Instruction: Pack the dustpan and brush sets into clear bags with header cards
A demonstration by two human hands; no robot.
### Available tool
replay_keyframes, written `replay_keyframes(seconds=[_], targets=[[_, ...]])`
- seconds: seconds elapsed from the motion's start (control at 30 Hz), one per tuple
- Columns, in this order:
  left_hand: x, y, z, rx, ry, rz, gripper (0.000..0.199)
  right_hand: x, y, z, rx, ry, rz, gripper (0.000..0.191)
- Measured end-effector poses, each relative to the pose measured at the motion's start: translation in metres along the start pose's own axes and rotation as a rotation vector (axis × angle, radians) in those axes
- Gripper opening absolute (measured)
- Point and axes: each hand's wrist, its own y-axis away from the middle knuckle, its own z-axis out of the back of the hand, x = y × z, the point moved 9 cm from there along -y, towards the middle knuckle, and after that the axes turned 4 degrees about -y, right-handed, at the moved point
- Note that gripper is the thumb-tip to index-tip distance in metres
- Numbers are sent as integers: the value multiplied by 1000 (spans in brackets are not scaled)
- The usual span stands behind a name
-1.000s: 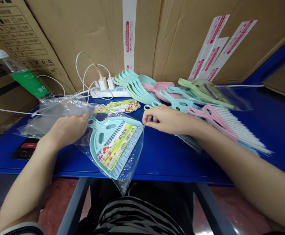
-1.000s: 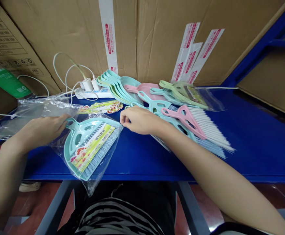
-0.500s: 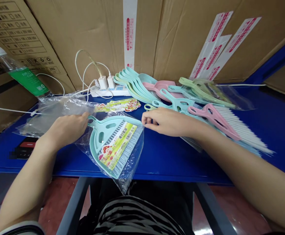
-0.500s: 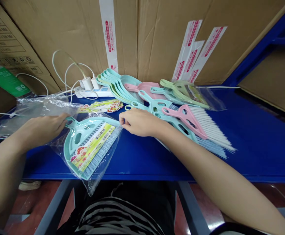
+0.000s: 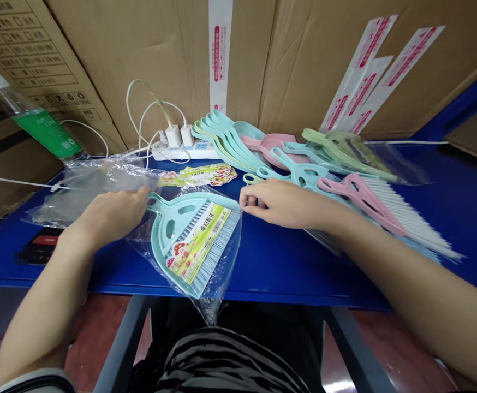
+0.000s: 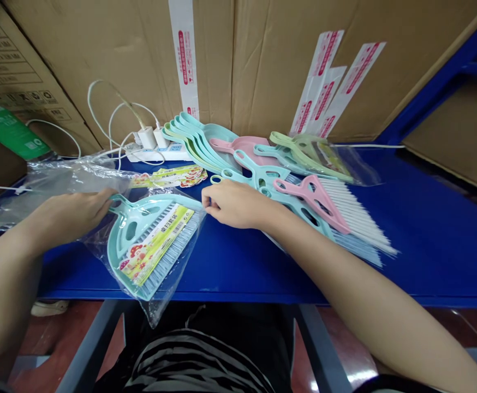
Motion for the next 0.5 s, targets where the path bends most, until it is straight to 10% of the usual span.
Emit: replay_keyframes(seconds=[0.5], targets=[[0, 0, 1, -2, -1, -7, 41, 3, 1, 0, 9, 19, 14, 18]])
